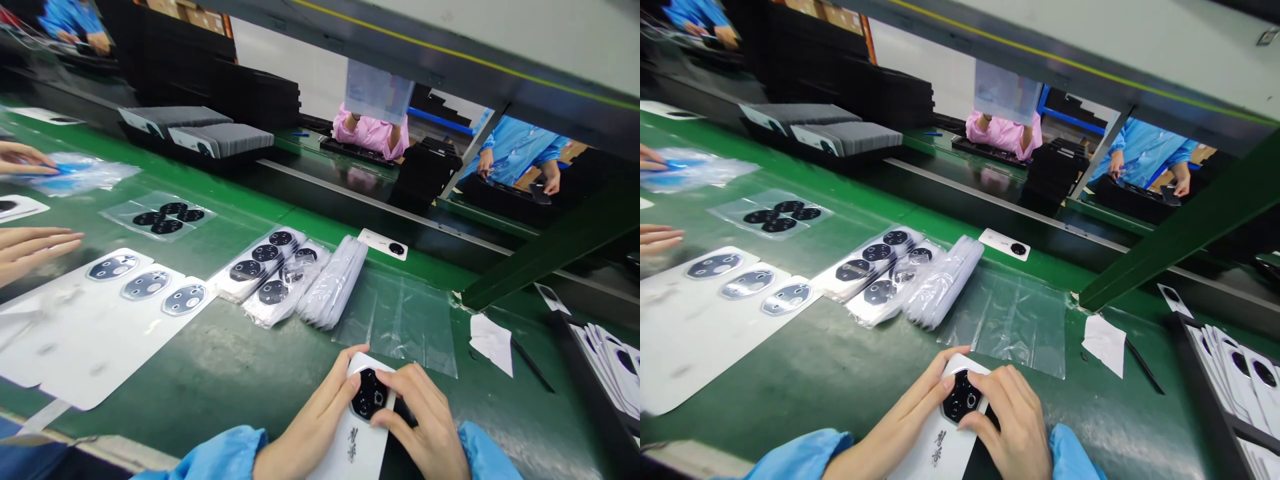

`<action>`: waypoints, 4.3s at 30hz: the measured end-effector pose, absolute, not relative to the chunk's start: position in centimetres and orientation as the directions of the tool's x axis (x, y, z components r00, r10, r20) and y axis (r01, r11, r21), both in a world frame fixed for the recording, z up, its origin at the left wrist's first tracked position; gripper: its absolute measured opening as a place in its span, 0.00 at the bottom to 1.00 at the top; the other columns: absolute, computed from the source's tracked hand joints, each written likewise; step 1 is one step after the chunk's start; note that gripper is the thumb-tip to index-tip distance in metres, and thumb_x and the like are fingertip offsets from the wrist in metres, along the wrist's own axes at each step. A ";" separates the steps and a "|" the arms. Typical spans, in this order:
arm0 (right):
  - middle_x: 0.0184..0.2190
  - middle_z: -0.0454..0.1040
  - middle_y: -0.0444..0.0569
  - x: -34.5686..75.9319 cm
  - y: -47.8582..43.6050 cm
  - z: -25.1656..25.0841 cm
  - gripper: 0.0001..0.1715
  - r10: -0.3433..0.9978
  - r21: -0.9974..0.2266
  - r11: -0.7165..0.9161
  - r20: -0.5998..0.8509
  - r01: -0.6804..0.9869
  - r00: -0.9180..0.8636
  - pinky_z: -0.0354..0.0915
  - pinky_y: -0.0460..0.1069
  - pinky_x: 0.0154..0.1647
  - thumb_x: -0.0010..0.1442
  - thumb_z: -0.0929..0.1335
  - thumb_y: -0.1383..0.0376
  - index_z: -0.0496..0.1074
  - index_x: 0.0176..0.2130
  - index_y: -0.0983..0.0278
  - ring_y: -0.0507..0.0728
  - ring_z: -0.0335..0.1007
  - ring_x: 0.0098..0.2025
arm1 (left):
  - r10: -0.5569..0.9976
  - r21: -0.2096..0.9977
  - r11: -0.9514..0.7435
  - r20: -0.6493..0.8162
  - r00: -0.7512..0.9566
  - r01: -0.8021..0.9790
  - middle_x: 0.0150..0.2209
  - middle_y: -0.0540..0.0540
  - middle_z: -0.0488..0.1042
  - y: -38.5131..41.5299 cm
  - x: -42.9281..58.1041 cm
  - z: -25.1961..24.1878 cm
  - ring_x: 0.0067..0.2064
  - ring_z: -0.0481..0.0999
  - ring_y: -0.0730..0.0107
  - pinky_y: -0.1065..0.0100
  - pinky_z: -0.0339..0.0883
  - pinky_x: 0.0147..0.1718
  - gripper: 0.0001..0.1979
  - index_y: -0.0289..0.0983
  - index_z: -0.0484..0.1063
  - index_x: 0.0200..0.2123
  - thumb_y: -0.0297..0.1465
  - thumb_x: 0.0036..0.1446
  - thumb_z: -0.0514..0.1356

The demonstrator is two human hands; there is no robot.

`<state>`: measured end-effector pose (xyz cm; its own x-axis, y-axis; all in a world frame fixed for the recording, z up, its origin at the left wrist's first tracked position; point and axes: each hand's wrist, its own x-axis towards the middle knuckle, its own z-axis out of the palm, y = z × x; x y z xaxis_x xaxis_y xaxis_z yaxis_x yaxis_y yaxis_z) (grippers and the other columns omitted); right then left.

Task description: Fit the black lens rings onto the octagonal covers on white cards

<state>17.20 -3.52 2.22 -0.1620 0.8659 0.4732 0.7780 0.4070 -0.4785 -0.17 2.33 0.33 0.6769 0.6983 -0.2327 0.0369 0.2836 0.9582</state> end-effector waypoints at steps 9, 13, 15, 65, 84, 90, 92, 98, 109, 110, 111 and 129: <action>0.34 0.69 0.48 17.4 -3.4 2.3 0.17 0.926 -0.637 0.317 0.366 0.703 -0.086 0.69 0.47 0.34 0.57 0.68 0.55 0.70 0.45 0.60 0.56 0.69 0.36 | 0.719 0.959 0.282 -0.217 0.660 0.008 0.50 0.48 0.68 2.2 -0.1 0.2 0.53 0.64 0.60 0.61 0.52 0.54 0.22 0.44 0.53 0.58 0.43 0.63 0.46; 0.45 0.66 0.52 17.9 -3.5 1.8 0.17 0.966 -0.773 0.185 0.255 0.607 0.030 0.68 0.46 0.30 0.60 0.65 0.55 0.69 0.46 0.60 0.53 0.68 0.34 | 0.735 0.962 0.273 -0.205 0.646 -0.005 0.53 0.47 0.66 2.2 -0.1 0.1 0.54 0.63 0.60 0.61 0.51 0.55 0.22 0.43 0.54 0.58 0.44 0.63 0.45; 0.44 0.66 0.53 18.1 -3.5 1.4 0.19 0.976 -0.860 0.084 0.172 0.503 0.131 0.68 0.46 0.29 0.61 0.64 0.54 0.68 0.48 0.61 0.52 0.67 0.31 | 0.740 0.962 0.273 -0.207 0.640 -0.004 0.53 0.47 0.66 2.3 -0.1 0.1 0.55 0.62 0.59 0.61 0.51 0.55 0.22 0.44 0.54 0.57 0.44 0.63 0.45; 0.25 0.72 0.43 17.2 -2.9 0.9 0.19 0.982 -0.977 -0.169 -0.178 -0.129 0.066 0.64 0.43 0.20 0.54 0.70 0.53 0.67 0.38 0.64 0.50 0.68 0.23 | 0.554 0.803 0.581 -0.274 0.786 -0.129 0.40 0.45 0.74 3.4 0.0 0.9 0.38 0.74 0.62 0.64 0.64 0.37 0.34 0.42 0.47 0.58 0.37 0.53 0.61; 0.17 0.51 0.36 16.9 -2.4 1.3 0.30 0.950 -0.985 -0.172 -0.161 0.019 0.269 0.47 0.44 0.21 0.45 0.69 0.42 0.54 0.21 0.62 0.48 0.45 0.21 | 0.705 0.829 0.531 -0.318 0.634 -0.175 0.21 0.57 0.60 3.4 3.2 2.3 0.25 0.60 0.77 0.74 0.53 0.26 0.20 0.38 0.56 0.23 0.38 0.43 0.66; 0.18 0.49 0.38 17.2 -2.5 0.9 0.32 0.894 -0.974 -0.148 -0.057 0.172 0.444 0.50 0.45 0.22 0.49 0.63 0.38 0.52 0.19 0.61 0.50 0.46 0.23 | 0.733 0.839 0.520 -0.342 0.587 -0.161 0.21 0.57 0.57 2.1 5.6 2.7 0.25 0.60 0.76 0.74 0.52 0.25 0.18 0.39 0.55 0.25 0.41 0.48 0.62; 0.20 0.52 0.39 17.4 -2.7 0.4 0.30 0.891 -0.976 -0.118 -0.022 0.185 0.453 0.53 0.46 0.25 0.54 0.61 0.40 0.55 0.21 0.61 0.51 0.50 0.25 | 0.749 0.856 0.494 -0.328 0.576 -0.154 0.21 0.58 0.56 2.0 6.0 2.7 0.25 0.58 0.77 0.74 0.52 0.24 0.19 0.39 0.54 0.24 0.42 0.48 0.62; 0.21 0.53 0.39 17.5 -2.8 -0.1 0.30 0.892 -0.978 -0.117 -0.026 0.174 0.451 0.55 0.46 0.27 0.56 0.58 0.39 0.56 0.23 0.61 0.52 0.51 0.26 | 0.766 0.906 0.409 -0.275 0.581 -0.110 0.20 0.58 0.55 2.1 6.3 2.4 0.24 0.56 0.76 0.74 0.51 0.25 0.19 0.39 0.54 0.24 0.42 0.49 0.61; 0.19 0.53 0.38 17.9 -2.5 0.4 0.30 0.911 -0.992 -0.118 -0.086 0.053 0.403 0.55 0.44 0.23 0.53 0.63 0.40 0.57 0.22 0.62 0.49 0.50 0.23 | 0.768 0.952 0.301 -0.213 0.604 -0.047 0.25 0.55 0.58 2.7 5.0 2.4 0.31 0.58 0.71 0.71 0.54 0.32 0.17 0.39 0.59 0.25 0.46 0.54 0.55; 0.18 0.52 0.37 18.1 -2.4 0.3 0.29 0.928 -0.991 -0.129 -0.107 0.039 0.356 0.53 0.43 0.20 0.53 0.64 0.41 0.57 0.23 0.62 0.48 0.49 0.21 | 0.759 0.952 0.304 -0.214 0.614 -0.044 0.25 0.55 0.58 2.9 4.8 2.4 0.31 0.59 0.71 0.71 0.54 0.32 0.17 0.39 0.59 0.25 0.47 0.54 0.55; 0.17 0.52 0.36 18.4 -2.4 0.3 0.28 0.946 -0.990 -0.142 -0.128 0.026 0.299 0.51 0.43 0.17 0.53 0.65 0.42 0.57 0.24 0.62 0.47 0.48 0.19 | 0.753 0.951 0.307 -0.215 0.622 -0.043 0.25 0.55 0.59 3.1 4.7 2.4 0.30 0.59 0.71 0.71 0.54 0.32 0.18 0.39 0.59 0.26 0.47 0.53 0.56; 0.21 0.64 0.39 19.9 -2.5 1.1 0.23 0.992 -0.986 -0.074 -0.088 -0.148 0.086 0.55 0.42 0.20 0.51 0.71 0.50 0.61 0.29 0.64 0.47 0.57 0.21 | 0.470 0.938 0.343 -0.131 0.873 -0.045 0.37 0.53 0.70 4.5 2.8 3.7 0.38 0.70 0.68 0.71 0.62 0.33 0.28 0.42 0.59 0.47 0.28 0.42 0.66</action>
